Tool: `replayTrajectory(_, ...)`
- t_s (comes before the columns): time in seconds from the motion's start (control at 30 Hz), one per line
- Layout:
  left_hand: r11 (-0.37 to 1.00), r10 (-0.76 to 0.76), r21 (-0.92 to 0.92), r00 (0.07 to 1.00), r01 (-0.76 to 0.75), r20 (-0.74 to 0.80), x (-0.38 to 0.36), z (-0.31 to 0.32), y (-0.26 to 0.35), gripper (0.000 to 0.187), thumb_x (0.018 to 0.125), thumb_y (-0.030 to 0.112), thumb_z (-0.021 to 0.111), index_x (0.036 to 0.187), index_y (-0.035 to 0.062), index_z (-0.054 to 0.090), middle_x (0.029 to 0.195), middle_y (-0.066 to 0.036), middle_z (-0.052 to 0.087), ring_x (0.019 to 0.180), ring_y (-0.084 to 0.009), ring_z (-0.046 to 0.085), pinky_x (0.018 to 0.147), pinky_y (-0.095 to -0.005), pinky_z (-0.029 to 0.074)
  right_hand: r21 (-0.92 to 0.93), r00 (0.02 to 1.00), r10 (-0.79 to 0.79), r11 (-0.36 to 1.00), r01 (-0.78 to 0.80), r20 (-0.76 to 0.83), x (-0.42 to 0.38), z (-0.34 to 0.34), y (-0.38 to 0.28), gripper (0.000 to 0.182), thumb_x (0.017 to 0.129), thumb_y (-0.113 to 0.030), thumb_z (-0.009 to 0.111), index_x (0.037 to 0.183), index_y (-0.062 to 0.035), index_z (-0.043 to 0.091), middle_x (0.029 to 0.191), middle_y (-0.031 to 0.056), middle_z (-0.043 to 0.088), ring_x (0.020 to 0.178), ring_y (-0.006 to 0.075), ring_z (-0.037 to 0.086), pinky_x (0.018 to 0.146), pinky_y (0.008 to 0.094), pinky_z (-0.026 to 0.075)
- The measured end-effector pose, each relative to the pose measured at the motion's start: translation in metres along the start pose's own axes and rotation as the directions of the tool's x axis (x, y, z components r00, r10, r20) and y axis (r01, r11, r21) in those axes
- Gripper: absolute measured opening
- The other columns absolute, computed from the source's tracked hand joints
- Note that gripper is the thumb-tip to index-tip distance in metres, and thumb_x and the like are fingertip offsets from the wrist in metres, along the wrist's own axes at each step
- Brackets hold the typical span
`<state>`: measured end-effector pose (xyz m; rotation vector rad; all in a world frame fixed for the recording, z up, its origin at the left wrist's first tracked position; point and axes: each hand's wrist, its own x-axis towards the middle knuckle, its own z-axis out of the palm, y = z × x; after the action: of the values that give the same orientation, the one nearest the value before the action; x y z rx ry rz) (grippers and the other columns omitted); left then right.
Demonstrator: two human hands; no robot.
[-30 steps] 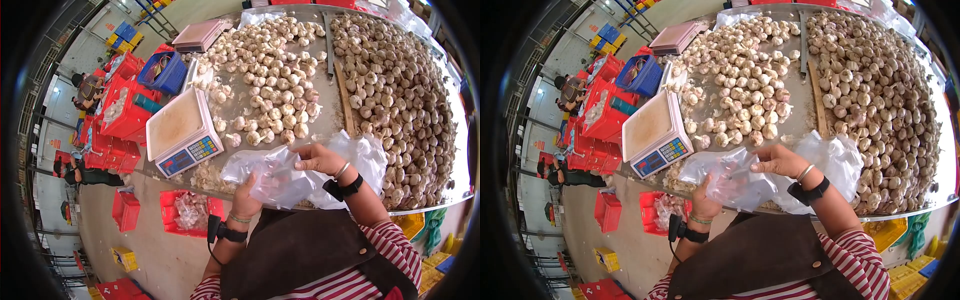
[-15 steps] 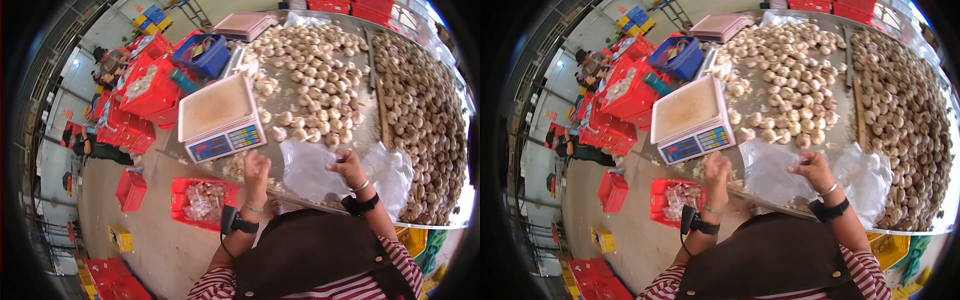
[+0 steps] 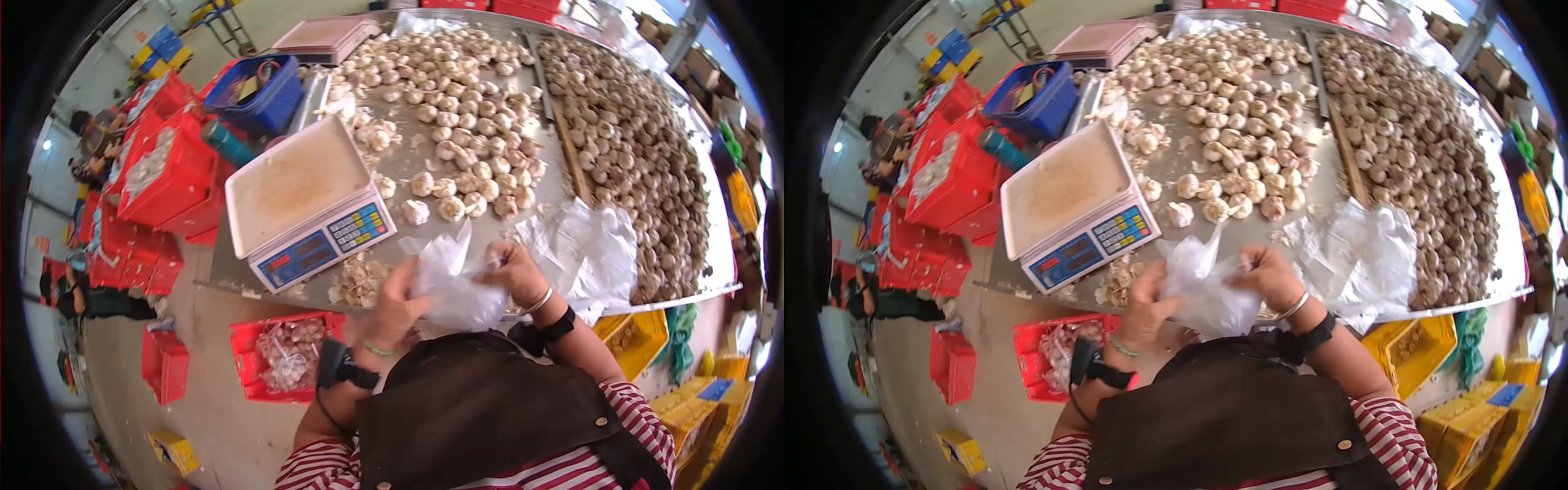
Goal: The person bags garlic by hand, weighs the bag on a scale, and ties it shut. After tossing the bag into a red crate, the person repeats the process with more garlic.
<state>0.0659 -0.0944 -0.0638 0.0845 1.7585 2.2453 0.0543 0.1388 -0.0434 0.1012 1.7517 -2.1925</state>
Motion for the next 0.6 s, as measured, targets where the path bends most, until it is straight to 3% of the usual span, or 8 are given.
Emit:
replayTrajectory(0.07, 0.529, 0.117, 0.847, 0.993, -0.057, -0.006, 0.002, -0.05, 0.021, 0.046, 0.071, 0.001, 0.062, 0.116, 0.006, 0.055, 0.073, 0.001, 0.055, 0.068, -0.0112, 0.054, 0.059, -0.0288, 0.044, -0.862, 0.823, -0.497, 0.507, 0.019, -0.274, 0.002, -0.055, 0.023, 0.011, 0.062, 0.002, 0.061, 0.067, -0.0043, 0.055, 0.059, 0.0074, 0.056, 0.054, 0.0211, 0.054, 0.05, 0.0308, 0.042)
replayTrajectory(0.1, 0.371, -0.03, 0.92, 0.991, 0.129, -0.127, 0.007, -0.074, 0.024, 0.055, 0.067, 0.0, 0.065, 0.12, 0.0086, 0.052, 0.072, -0.002, 0.055, 0.068, -0.0118, 0.054, 0.061, -0.027, 0.044, -0.917, 0.797, -0.537, 0.396, -0.051, -0.276, -0.01, -0.066, 0.008, 0.01, 0.061, 0.002, 0.057, 0.068, -0.0052, 0.057, 0.061, 0.0118, 0.057, 0.055, 0.027, 0.054, 0.052, 0.0335, 0.043)
replayTrajectory(0.17, 0.604, -0.08, 0.793, 0.996, 0.079, -0.039, 0.008, -0.084, 0.042, 0.059, 0.063, 0.008, 0.075, 0.117, 0.0013, 0.051, 0.085, -0.011, 0.062, 0.08, -0.0277, 0.062, 0.07, -0.0372, 0.049, -0.887, 0.838, -0.41, 0.428, -0.173, -0.36, -0.022, -0.072, 0.002, 0.012, 0.062, 0.002, 0.056, 0.071, -0.0057, 0.059, 0.063, 0.01, 0.058, 0.057, 0.027, 0.056, 0.053, 0.0335, 0.044)
replayTrajectory(0.2, 0.626, 0.15, 0.762, 0.985, -0.165, 0.09, 0.011, -0.065, 0.061, 0.061, 0.062, 0.008, 0.076, 0.118, 0.0014, 0.051, 0.092, -0.012, 0.061, 0.086, -0.0275, 0.061, 0.075, -0.0367, 0.048, -0.88, 0.823, -0.433, 0.448, -0.157, -0.367, -0.026, -0.063, 0.0, 0.014, 0.062, 0.003, 0.055, 0.072, -0.0057, 0.059, 0.062, 0.0096, 0.057, 0.057, 0.0246, 0.055, 0.053, 0.0324, 0.043)
replayTrajectory(0.23, 0.596, 0.37, 0.697, 0.907, -0.399, 0.203, 0.016, -0.036, 0.08, 0.063, 0.061, 0.007, 0.077, 0.118, 0.0015, 0.051, 0.099, -0.013, 0.06, 0.093, -0.0274, 0.059, 0.08, -0.0363, 0.047, -0.872, 0.808, -0.452, 0.468, -0.145, -0.377, -0.032, -0.051, -0.002, 0.016, 0.061, 0.004, 0.055, 0.073, -0.0057, 0.059, 0.062, 0.0093, 0.056, 0.057, 0.0221, 0.055, 0.053, 0.0313, 0.043)
replayTrajectory(0.33, 0.515, 0.454, 0.587, 0.78, -0.625, 0.432, 0.029, 0.024, 0.084, 0.056, 0.069, 0.015, 0.073, 0.12, 0.0066, 0.053, 0.113, -0.011, 0.057, 0.101, -0.0254, 0.057, 0.089, -0.0357, 0.041, -0.75, 0.864, -0.376, 0.661, -0.004, -0.336, -0.037, -0.005, -0.016, 0.023, 0.06, 0.007, 0.054, 0.078, -0.0044, 0.059, 0.06, 0.0054, 0.048, 0.055, 0.0151, 0.046, 0.054, 0.027, 0.04)
replayTrajectory(0.5, 0.296, 0.114, 0.747, 0.799, -0.595, 0.591, 0.05, 0.046, 0.032, 0.022, 0.076, 0.011, 0.065, 0.097, 0.0034, 0.065, 0.091, -0.01, 0.063, 0.087, -0.0289, 0.06, 0.083, -0.0382, 0.045, -0.746, 0.831, -0.417, 0.666, 0.005, -0.368, -0.035, 0.017, -0.028, 0.024, 0.061, 0.007, 0.054, 0.081, -0.0035, 0.06, 0.07, 0.0069, 0.054, 0.06, 0.0167, 0.052, 0.057, 0.0283, 0.043)
replayTrajectory(0.6, 0.567, 0.252, 0.662, 0.868, -0.49, 0.427, 0.051, 0.022, 0.011, 0.009, 0.081, 0.008, 0.062, 0.086, 0.0015, 0.066, 0.076, -0.006, 0.064, 0.069, -0.0209, 0.062, 0.069, -0.0331, 0.049, -0.889, 0.883, -0.391, 0.453, -0.061, -0.259, -0.035, -0.015, -0.029, 0.021, 0.066, 0.004, 0.057, 0.085, -0.0047, 0.063, 0.081, 0.0111, 0.063, 0.071, 0.0231, 0.062, 0.062, 0.0314, 0.048)
